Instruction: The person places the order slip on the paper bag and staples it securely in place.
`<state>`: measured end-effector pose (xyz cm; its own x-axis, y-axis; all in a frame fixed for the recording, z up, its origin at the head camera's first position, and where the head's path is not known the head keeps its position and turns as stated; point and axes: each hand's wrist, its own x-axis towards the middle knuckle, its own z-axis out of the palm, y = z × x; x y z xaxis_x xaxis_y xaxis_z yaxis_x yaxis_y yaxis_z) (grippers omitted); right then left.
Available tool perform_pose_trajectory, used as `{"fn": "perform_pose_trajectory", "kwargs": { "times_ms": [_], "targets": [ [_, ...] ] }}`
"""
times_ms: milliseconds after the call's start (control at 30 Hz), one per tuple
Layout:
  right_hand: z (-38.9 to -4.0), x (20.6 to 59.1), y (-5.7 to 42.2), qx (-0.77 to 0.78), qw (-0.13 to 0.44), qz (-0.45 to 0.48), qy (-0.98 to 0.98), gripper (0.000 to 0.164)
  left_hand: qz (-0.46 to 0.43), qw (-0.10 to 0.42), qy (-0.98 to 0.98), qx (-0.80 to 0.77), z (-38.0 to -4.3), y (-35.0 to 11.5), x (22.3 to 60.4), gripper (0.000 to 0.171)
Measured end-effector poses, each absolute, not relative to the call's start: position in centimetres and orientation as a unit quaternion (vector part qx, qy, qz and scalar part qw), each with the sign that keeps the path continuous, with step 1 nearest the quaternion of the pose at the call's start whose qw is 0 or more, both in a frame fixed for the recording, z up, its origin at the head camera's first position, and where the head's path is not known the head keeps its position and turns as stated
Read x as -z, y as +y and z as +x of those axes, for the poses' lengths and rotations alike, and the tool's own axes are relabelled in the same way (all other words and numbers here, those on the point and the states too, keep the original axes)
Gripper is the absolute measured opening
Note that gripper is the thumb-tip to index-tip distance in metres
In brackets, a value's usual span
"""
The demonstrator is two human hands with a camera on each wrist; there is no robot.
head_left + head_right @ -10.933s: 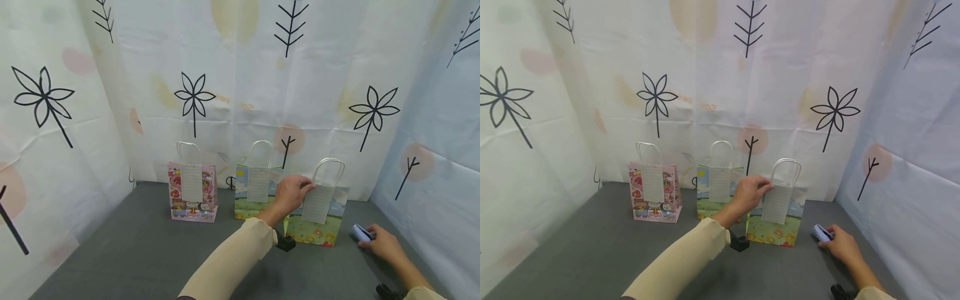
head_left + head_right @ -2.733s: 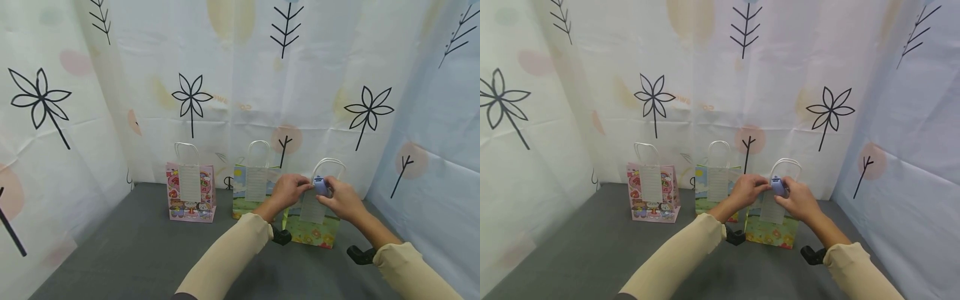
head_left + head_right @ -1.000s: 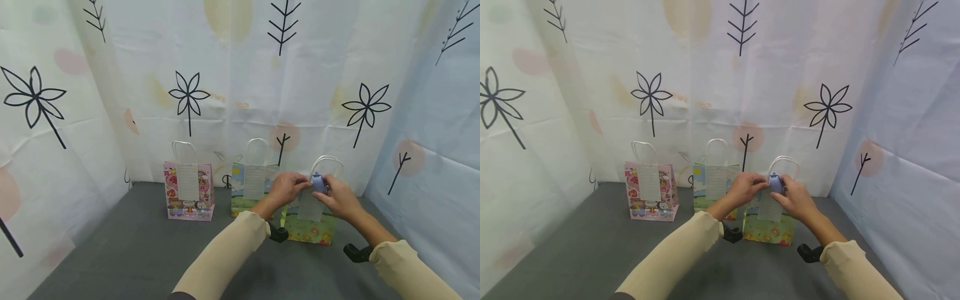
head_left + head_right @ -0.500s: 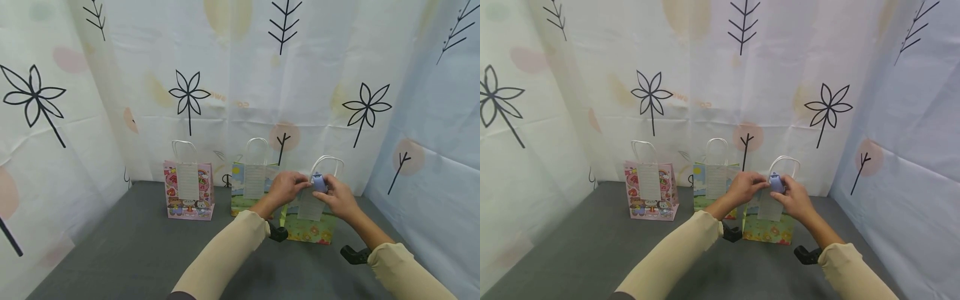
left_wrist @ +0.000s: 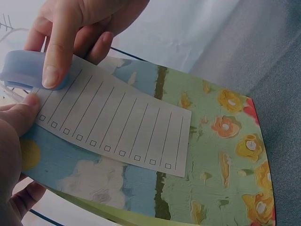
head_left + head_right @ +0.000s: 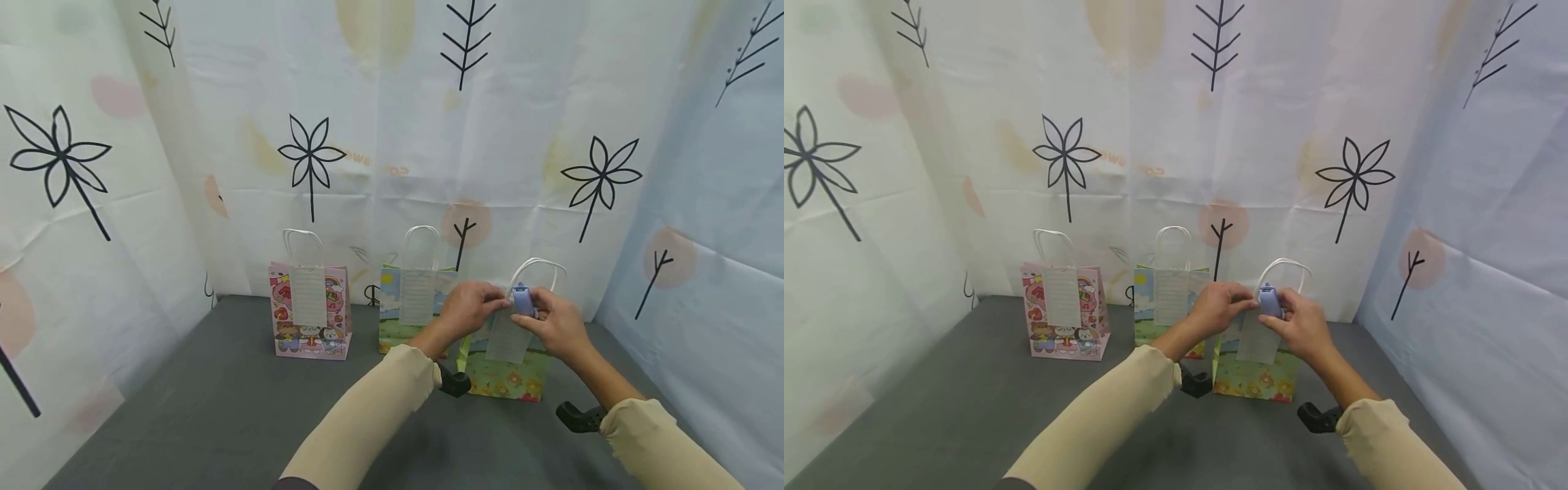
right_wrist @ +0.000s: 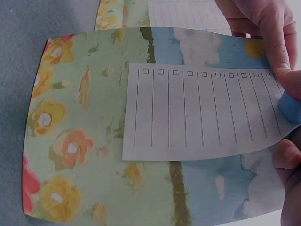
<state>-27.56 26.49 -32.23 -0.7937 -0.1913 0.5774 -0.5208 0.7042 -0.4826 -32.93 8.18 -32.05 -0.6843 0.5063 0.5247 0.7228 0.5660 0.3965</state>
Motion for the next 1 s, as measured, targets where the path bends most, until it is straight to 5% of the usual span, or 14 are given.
{"fn": "perform_pose_trajectory", "kwargs": {
  "times_ms": [367,600,1000],
  "targets": [
    [-27.5,32.0,26.6,-0.272,0.274,0.216,-0.897,0.041,-0.342,0.2,-0.872,0.288,-32.9,8.3,32.3,0.021],
    [-26.8,31.8,26.5,-0.349,0.247,0.209,-0.879,0.05,-0.339,0.208,-0.871,0.289,-33.0,8.5,32.4,0.022],
    [-25.3,31.5,28.3,-0.389,0.293,0.2,-0.85,0.054,-0.322,0.217,-0.873,0.296,-33.2,8.5,32.4,0.023]
  ]
}}
